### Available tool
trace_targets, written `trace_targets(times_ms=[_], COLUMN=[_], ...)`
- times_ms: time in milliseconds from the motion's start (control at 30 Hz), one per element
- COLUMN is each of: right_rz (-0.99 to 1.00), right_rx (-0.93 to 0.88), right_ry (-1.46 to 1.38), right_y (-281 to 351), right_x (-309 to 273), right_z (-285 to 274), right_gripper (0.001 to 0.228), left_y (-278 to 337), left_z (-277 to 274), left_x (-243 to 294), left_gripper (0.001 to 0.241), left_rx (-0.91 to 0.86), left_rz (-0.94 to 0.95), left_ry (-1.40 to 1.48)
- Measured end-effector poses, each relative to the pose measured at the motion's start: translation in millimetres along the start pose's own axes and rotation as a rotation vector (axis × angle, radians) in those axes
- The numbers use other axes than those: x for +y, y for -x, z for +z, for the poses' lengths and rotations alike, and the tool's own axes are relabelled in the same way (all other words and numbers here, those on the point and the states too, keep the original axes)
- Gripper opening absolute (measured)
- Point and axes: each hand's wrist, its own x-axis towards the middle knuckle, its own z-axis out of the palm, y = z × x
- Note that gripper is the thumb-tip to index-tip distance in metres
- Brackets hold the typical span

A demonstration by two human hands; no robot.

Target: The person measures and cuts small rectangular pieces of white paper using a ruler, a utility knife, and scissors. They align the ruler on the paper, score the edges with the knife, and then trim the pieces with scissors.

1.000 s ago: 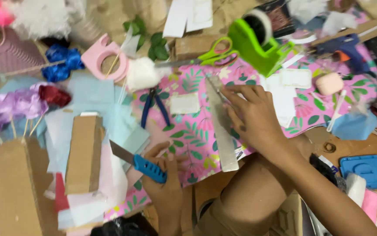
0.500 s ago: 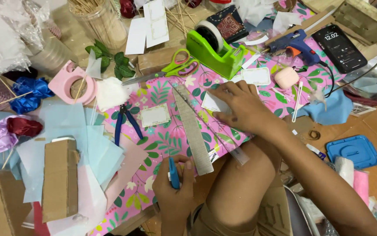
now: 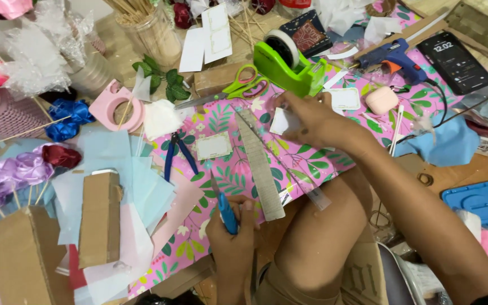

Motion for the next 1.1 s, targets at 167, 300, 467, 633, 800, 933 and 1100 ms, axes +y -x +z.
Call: trace_targets(times_ms=[167, 300, 467, 633, 800, 933, 1100], right_rz=[-0.341, -0.455, -0.469, -0.470, -0.391, -0.328, -0.336], right_rx=[0.300, 0.424, 0.369, 0.466, 0.294, 0.267, 0.396], right_ry=[-0.172, -0.809, -0.985, -0.905, -0.735, -0.646, -0.592], right_y=[13, 38, 80, 101, 123, 130, 133], right_x=[-6, -16, -35, -31, -20, -10, -5], right_z=[-11, -15, -2, 23, 25, 36, 35], right_gripper=[0.025, 0.024, 0.043, 0.027, 0.036, 0.043, 0.045], left_y=[-2, -6, -14, -12, -10, -10, -14], left_z=[9, 9, 20, 33, 32, 35, 25], left_x=[-5, -7, 27, 41, 36, 35, 30], left_gripper=[0.036, 0.035, 0.020, 0.044, 0.039, 0.041, 0.038], left_rx=[-0.057, -0.013, -0.100, -0.194, -0.162, -0.135, -0.092], left_rz=[0.087, 0.111, 0.180, 0.147, 0.134, 0.072, 0.160], left_ry=[0.060, 0.036, 0.023, 0.246, 0.324, 0.329, 0.238])
